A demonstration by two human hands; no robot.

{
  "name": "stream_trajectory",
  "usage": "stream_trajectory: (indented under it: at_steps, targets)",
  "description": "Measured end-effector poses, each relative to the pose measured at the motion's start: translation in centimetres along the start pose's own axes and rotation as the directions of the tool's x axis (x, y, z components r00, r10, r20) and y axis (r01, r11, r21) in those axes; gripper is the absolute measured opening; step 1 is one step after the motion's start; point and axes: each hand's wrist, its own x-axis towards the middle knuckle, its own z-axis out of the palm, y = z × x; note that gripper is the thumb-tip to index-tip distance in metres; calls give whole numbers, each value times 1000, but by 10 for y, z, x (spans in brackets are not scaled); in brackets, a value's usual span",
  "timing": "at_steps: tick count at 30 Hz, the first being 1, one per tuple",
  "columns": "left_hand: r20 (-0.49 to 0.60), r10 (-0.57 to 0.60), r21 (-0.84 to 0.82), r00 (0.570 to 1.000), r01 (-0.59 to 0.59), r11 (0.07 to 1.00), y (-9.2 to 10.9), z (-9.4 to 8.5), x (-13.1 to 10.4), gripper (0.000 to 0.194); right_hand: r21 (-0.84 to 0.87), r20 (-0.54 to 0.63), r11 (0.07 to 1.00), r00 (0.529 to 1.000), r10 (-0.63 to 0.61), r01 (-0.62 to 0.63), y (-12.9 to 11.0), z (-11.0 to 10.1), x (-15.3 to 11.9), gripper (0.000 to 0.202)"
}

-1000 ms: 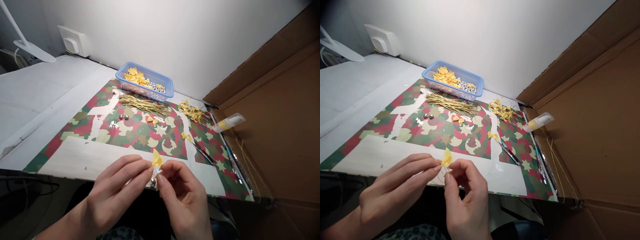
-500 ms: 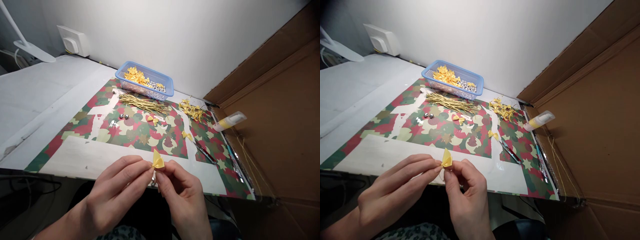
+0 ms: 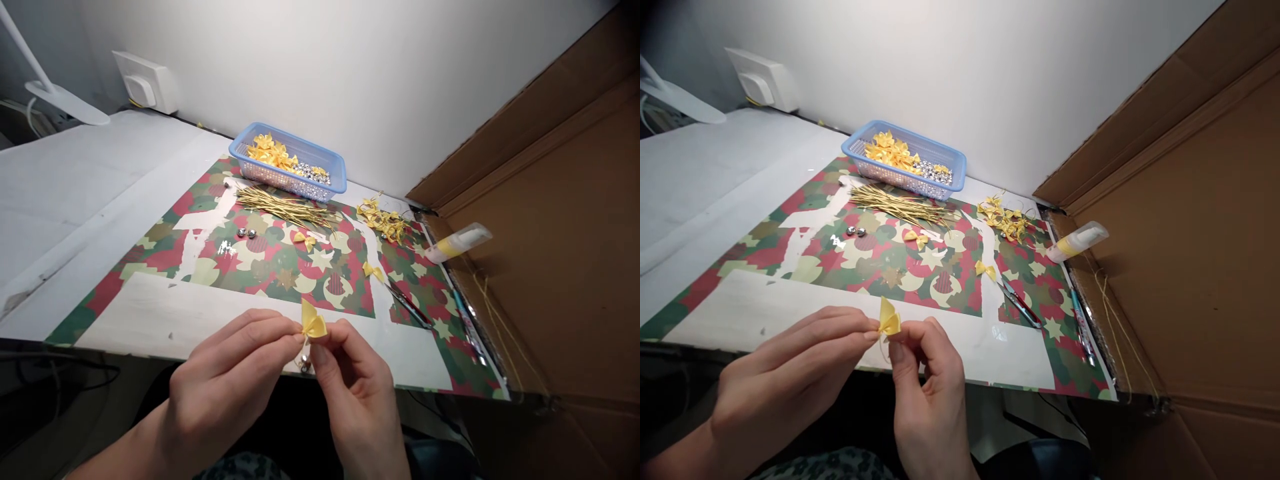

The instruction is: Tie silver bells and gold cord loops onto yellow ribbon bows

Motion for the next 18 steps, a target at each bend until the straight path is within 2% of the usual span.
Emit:
stream_trajectory:
  at_steps: [18]
  targets:
    - [-34, -30, 5, 999, 31, 1000, 2, 4, 3, 27, -6, 7, 998, 998, -56, 56, 0, 0, -3, 21]
